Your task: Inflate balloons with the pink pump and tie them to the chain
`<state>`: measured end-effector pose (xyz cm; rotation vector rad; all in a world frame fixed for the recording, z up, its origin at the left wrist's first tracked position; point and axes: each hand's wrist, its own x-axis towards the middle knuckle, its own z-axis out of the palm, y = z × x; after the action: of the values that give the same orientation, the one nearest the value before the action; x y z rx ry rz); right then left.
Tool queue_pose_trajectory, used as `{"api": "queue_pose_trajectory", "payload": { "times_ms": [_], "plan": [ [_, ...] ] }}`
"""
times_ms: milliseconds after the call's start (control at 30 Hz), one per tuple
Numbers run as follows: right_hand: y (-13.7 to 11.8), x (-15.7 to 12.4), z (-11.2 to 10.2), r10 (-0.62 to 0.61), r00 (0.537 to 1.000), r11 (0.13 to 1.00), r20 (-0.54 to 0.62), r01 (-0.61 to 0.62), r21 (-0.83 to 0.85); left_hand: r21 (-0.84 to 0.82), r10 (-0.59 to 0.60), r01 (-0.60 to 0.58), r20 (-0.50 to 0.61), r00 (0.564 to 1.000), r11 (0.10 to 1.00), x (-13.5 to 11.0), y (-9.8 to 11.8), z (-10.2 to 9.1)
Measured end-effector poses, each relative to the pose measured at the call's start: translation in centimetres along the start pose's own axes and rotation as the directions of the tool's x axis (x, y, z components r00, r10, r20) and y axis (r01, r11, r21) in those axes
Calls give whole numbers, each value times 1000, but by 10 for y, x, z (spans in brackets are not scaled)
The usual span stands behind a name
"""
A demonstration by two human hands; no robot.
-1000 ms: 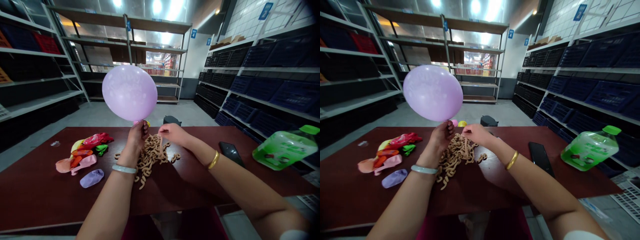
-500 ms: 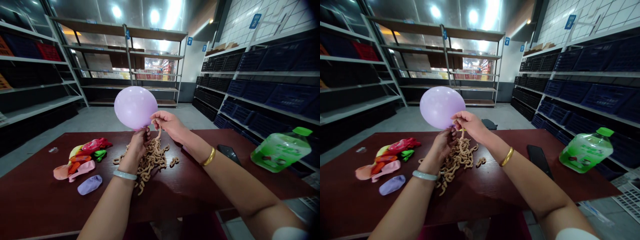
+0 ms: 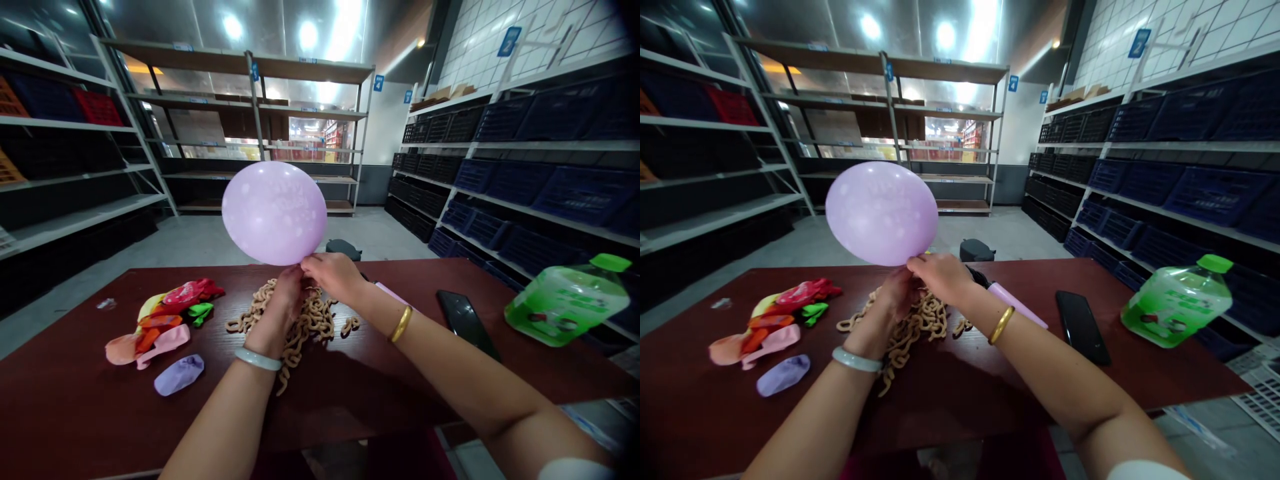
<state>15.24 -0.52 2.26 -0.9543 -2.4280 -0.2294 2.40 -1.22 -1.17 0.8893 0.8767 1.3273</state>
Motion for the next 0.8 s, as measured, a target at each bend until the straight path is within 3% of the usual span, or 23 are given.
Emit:
{"api": "queue_pose_trajectory", "payload": {
  "times_ms": [200,433,533,600,667,800],
  "plan": [
    [5,-2,3,27,999,999,-32,-28,-25,-10,-127,128,50,991,992,-1,3,-1],
    [32,4,3,99,994,948,-52,-78,310,-115,-227,247,163,960,962,-2,10,-5],
    [37,7,-1,191,978,900,-85,-140,413,-147,-203,224,149,968,963,-3,11,-4],
    [34,10,-5,289,954,823,-77,-207,529,-117,-153,164,97,983,980,-2,8,-4],
    [24,16,-9,361,933,683,-7,-259,683,-75,-117,121,57,992,990,0,3,-3],
    [2,29,-9,328,927,375,183,-306,875,-46,-105,106,24,994,993,3,-7,-2]
  ]
}}
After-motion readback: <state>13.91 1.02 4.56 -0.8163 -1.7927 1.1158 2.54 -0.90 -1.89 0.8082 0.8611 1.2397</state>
